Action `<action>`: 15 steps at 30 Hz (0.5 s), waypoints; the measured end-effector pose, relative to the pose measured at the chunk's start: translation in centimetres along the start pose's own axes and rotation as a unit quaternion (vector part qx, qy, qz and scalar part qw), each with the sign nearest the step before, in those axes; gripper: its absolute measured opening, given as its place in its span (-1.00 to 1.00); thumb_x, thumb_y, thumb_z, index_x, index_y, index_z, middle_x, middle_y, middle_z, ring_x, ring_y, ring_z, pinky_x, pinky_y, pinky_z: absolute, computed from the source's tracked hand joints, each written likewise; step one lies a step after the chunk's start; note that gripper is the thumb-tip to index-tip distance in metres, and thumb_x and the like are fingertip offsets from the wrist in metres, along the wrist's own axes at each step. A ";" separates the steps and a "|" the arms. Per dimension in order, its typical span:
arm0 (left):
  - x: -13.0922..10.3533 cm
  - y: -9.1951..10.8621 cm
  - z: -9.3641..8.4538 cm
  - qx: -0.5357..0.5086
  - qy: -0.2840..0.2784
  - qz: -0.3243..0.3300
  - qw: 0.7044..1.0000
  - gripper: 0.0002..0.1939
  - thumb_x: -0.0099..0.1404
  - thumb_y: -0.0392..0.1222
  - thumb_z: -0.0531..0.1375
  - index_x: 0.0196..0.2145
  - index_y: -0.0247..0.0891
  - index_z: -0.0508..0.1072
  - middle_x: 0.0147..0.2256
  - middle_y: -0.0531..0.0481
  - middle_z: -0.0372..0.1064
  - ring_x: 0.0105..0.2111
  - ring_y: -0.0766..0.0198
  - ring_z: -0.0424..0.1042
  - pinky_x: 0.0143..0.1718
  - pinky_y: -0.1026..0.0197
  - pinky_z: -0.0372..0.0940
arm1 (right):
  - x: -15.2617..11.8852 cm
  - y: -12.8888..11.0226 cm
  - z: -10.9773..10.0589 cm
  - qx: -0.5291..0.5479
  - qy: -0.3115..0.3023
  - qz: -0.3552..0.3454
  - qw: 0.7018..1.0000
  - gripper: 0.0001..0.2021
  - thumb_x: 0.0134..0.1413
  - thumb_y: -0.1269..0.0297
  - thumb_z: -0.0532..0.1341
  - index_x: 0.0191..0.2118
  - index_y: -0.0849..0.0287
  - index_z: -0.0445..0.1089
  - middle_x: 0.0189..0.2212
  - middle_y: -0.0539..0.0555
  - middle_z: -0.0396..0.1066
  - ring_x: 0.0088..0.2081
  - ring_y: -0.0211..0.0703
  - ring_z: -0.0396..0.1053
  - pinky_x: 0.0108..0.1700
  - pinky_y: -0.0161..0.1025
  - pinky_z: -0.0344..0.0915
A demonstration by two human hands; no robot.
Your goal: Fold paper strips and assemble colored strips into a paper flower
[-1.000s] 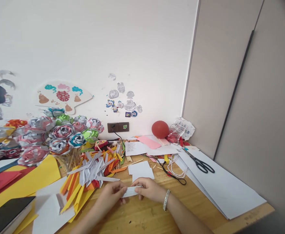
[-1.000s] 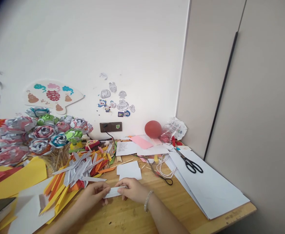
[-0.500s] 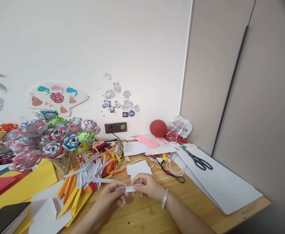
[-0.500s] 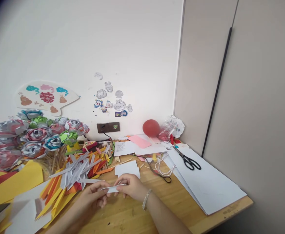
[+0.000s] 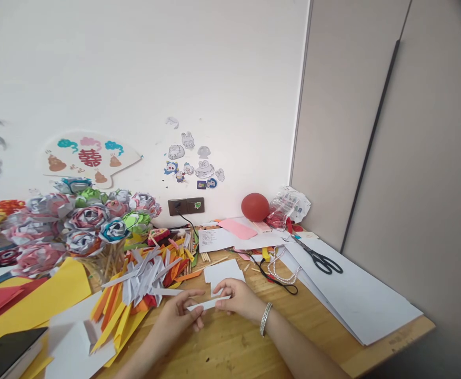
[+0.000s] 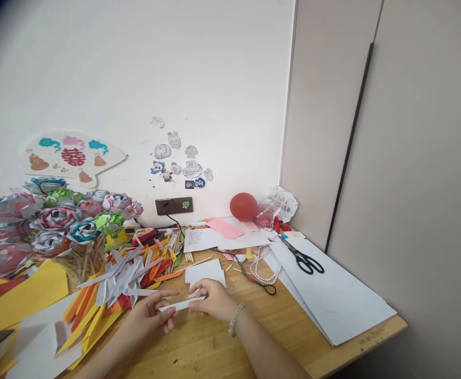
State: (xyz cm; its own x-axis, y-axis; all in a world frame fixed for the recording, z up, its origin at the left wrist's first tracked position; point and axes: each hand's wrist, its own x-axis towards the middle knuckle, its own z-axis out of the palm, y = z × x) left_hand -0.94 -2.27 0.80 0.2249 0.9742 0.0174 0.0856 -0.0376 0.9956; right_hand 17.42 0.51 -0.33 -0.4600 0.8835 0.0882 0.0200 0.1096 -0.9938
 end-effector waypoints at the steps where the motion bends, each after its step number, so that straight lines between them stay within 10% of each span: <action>1: 0.0 0.0 -0.1 0.019 0.002 0.002 1.000 -0.52 -0.05 0.01 0.26 -0.23 -0.34 0.32 -0.68 0.11 0.38 -0.68 0.33 0.34 -0.59 0.30 0.20 | 0.0 0.0 0.0 -0.013 0.004 0.007 1.000 -0.68 -0.27 0.25 0.31 -0.30 0.23 0.33 -0.60 -0.09 0.30 -0.62 -0.40 0.20 -0.58 -0.44 0.12; 15: 0.2 0.2 -1.1 -0.031 0.026 -0.056 0.998 -0.56 -0.19 0.03 0.32 -0.37 -0.31 0.43 -0.49 -0.04 0.50 -0.43 0.21 0.47 -0.38 0.26 0.29 | 0.1 -0.4 -0.6 0.053 -0.022 -0.004 0.998 -0.59 -0.30 0.03 0.29 -0.37 0.30 0.36 -0.51 0.04 0.40 -0.49 -0.28 0.37 -0.40 -0.30 0.25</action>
State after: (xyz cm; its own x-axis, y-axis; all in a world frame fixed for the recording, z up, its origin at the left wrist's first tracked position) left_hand -1.91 -1.86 1.05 0.1675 0.9817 -0.0903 0.0464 0.0837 0.9954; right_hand 17.88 0.77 0.15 -0.4986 0.8616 0.0949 -0.0770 0.0650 -0.9949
